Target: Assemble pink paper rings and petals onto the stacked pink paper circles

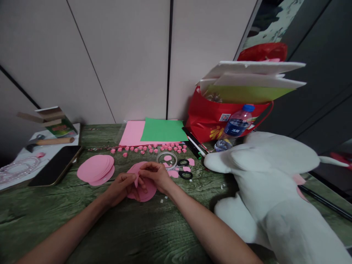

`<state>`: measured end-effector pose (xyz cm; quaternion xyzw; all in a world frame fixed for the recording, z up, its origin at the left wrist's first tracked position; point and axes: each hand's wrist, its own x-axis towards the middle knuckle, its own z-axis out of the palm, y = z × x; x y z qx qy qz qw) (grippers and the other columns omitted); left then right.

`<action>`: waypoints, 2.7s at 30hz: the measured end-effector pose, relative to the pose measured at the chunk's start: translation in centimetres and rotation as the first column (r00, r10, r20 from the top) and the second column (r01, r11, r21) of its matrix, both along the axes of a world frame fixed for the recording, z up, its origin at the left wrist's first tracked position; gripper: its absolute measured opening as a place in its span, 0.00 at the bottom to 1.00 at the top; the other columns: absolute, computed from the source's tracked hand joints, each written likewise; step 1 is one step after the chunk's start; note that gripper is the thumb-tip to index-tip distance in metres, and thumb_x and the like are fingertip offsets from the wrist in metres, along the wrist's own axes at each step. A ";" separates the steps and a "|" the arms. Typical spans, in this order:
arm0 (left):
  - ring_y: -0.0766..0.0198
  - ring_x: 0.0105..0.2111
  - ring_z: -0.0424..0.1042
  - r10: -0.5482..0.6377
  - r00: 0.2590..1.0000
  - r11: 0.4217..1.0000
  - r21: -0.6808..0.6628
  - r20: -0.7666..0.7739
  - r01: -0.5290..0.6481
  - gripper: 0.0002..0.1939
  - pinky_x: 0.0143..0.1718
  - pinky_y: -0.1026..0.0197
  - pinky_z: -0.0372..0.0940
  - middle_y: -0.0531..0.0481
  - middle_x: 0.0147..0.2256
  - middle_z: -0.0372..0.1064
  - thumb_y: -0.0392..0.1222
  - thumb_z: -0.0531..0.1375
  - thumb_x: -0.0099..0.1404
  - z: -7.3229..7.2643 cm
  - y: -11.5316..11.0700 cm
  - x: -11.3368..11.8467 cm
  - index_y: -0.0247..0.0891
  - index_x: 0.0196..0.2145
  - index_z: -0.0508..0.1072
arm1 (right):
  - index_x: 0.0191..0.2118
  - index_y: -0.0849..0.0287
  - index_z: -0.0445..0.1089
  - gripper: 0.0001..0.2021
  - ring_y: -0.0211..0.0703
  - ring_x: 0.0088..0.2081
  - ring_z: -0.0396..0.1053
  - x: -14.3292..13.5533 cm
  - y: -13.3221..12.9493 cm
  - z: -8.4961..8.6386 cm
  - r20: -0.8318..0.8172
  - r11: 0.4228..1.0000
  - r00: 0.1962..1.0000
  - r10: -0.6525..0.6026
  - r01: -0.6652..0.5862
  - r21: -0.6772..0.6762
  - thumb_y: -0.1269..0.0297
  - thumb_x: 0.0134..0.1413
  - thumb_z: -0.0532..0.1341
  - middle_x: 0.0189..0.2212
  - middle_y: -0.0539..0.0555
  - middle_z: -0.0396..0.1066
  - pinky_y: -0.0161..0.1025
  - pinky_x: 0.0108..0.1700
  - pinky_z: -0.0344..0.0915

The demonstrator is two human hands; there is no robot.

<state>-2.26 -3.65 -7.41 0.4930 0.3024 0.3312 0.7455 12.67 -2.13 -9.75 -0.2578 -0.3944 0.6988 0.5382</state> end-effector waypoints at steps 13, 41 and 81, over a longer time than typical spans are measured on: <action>0.60 0.20 0.71 0.039 0.999 0.999 -0.029 0.009 -0.038 0.19 0.19 0.60 0.67 0.39 0.25 0.73 0.49 0.58 0.57 0.0 0.1 0.0 0.27 0.23 0.73 | 0.34 0.59 0.72 0.11 0.32 0.14 0.61 0.0 -0.2 0.5 0.048 0.990 0.992 0.117 -0.120 0.068 0.60 0.42 0.64 0.16 0.46 0.68 0.31 0.16 0.59; 0.60 0.22 0.71 -0.011 1.000 1.000 0.000 -0.019 0.011 0.18 0.22 0.61 0.67 0.40 0.25 0.73 0.47 0.55 0.59 -0.3 0.0 -0.2 0.28 0.27 0.75 | 0.25 0.59 0.72 0.09 0.31 0.21 0.65 0.0 0.2 -0.3 0.002 0.998 0.998 -0.057 0.057 -0.018 0.67 0.32 0.69 0.21 0.46 0.70 0.30 0.25 0.63; 0.70 0.18 0.64 0.462 0.852 0.883 0.212 -0.246 -0.418 0.09 0.20 0.68 0.59 0.49 0.19 0.71 0.43 0.65 0.46 2.9 -2.8 -0.4 0.32 0.22 0.76 | 0.25 0.58 0.67 0.06 0.36 0.25 0.63 0.0 -3.8 3.3 0.541 0.715 0.626 -0.561 0.038 0.698 0.63 0.45 0.63 0.23 0.50 0.66 0.34 0.26 0.61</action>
